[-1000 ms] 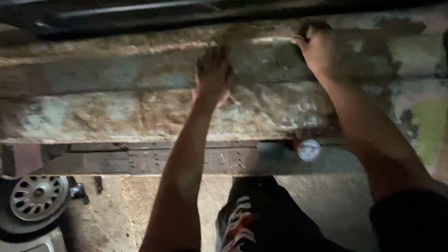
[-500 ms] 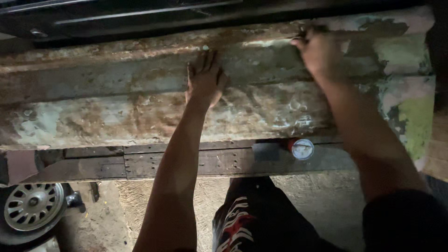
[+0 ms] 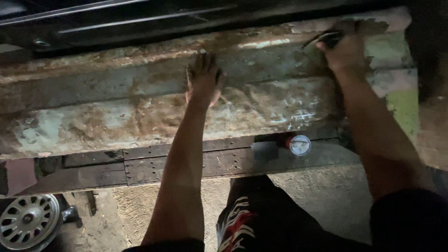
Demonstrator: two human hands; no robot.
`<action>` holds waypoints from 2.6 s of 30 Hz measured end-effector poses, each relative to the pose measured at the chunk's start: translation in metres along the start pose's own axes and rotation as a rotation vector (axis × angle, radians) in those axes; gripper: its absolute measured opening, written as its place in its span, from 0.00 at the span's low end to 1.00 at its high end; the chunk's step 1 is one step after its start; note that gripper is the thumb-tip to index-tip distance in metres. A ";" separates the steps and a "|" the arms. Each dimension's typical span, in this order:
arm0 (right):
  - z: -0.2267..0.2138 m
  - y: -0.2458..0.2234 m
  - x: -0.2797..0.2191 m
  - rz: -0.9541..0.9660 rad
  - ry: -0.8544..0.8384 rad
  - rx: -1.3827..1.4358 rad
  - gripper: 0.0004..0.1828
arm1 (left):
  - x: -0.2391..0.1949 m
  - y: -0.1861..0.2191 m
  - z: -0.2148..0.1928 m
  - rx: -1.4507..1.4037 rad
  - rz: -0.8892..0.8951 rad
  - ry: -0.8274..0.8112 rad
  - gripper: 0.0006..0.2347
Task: The person uses a sanding block to sand a large, weathered wooden surface. They move the block back and forth across the wood, removing old paint and smoothing the surface. The person shifts their position slightly to reach different areas of the wood.
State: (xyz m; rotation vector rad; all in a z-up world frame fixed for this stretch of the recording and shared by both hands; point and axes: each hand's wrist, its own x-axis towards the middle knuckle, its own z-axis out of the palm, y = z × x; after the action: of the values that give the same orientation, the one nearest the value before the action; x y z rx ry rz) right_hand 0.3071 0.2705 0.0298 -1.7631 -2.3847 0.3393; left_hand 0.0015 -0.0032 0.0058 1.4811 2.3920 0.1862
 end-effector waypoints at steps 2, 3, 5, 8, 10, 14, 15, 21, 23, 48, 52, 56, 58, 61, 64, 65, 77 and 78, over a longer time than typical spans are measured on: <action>0.003 -0.009 -0.015 0.030 -0.041 0.060 0.47 | 0.000 -0.002 0.001 -0.021 -0.005 0.024 0.30; 0.004 -0.010 -0.021 0.044 -0.064 0.092 0.52 | 0.001 -0.001 0.001 -0.031 -0.009 0.034 0.30; 0.011 -0.009 -0.031 -0.267 0.233 0.055 0.63 | 0.001 -0.001 0.003 -0.023 -0.023 0.014 0.29; 0.022 -0.006 -0.035 -0.260 0.170 0.086 0.66 | 0.000 0.000 0.003 -0.014 -0.009 0.003 0.29; 0.029 -0.012 -0.028 -0.284 0.110 -0.029 0.58 | 0.002 -0.002 -0.002 0.000 0.015 0.010 0.29; 0.038 -0.018 -0.012 -0.235 -0.158 -0.365 0.45 | -0.001 0.001 -0.001 0.023 -0.007 -0.053 0.25; 0.039 -0.021 -0.008 -0.105 -0.329 -0.382 0.46 | -0.002 0.001 -0.001 0.029 -0.034 -0.083 0.25; 0.022 -0.010 -0.029 -0.410 -0.019 -0.276 0.34 | -0.005 0.000 0.001 -0.081 -0.043 0.001 0.27; 0.023 -0.014 -0.058 -0.512 -0.031 -0.158 0.34 | -0.006 0.000 0.002 -0.089 -0.036 0.012 0.28; 0.053 -0.101 -0.033 -0.483 -0.299 -0.183 0.37 | -0.037 -0.080 0.009 -0.040 -0.099 0.118 0.23; 0.050 -0.108 -0.081 -0.619 -0.391 -0.428 0.38 | -0.032 -0.074 0.001 -0.062 -0.137 0.121 0.24; 0.052 -0.130 -0.064 -0.737 -0.215 -0.153 0.30 | -0.035 -0.077 0.002 -0.071 -0.096 0.178 0.26; 0.055 -0.140 -0.052 -0.672 -0.177 -0.171 0.30 | -0.040 -0.074 0.004 -0.082 -0.103 0.172 0.27; 0.051 -0.149 -0.049 -0.594 -0.372 -0.143 0.30 | -0.038 -0.073 0.001 -0.103 -0.117 0.197 0.28; 0.044 -0.135 -0.083 -0.842 -0.182 -0.175 0.27 | -0.035 -0.075 -0.001 -0.082 -0.111 0.212 0.27; 0.044 -0.130 -0.093 -0.813 -0.198 -0.171 0.27 | -0.036 -0.076 0.001 -0.077 -0.120 0.188 0.27; 0.076 -0.161 -0.057 -0.633 -0.305 -0.179 0.31 | -0.032 -0.078 0.007 -0.062 -0.123 0.154 0.27; 0.072 -0.153 -0.073 -0.658 -0.288 -0.280 0.33 | -0.030 -0.076 0.006 -0.064 -0.119 0.177 0.28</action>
State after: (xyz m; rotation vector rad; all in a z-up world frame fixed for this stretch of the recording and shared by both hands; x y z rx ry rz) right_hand 0.1695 0.1517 0.0031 -0.9449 -3.1658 0.1790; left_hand -0.0487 -0.0651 -0.0151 1.3393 2.5785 0.3770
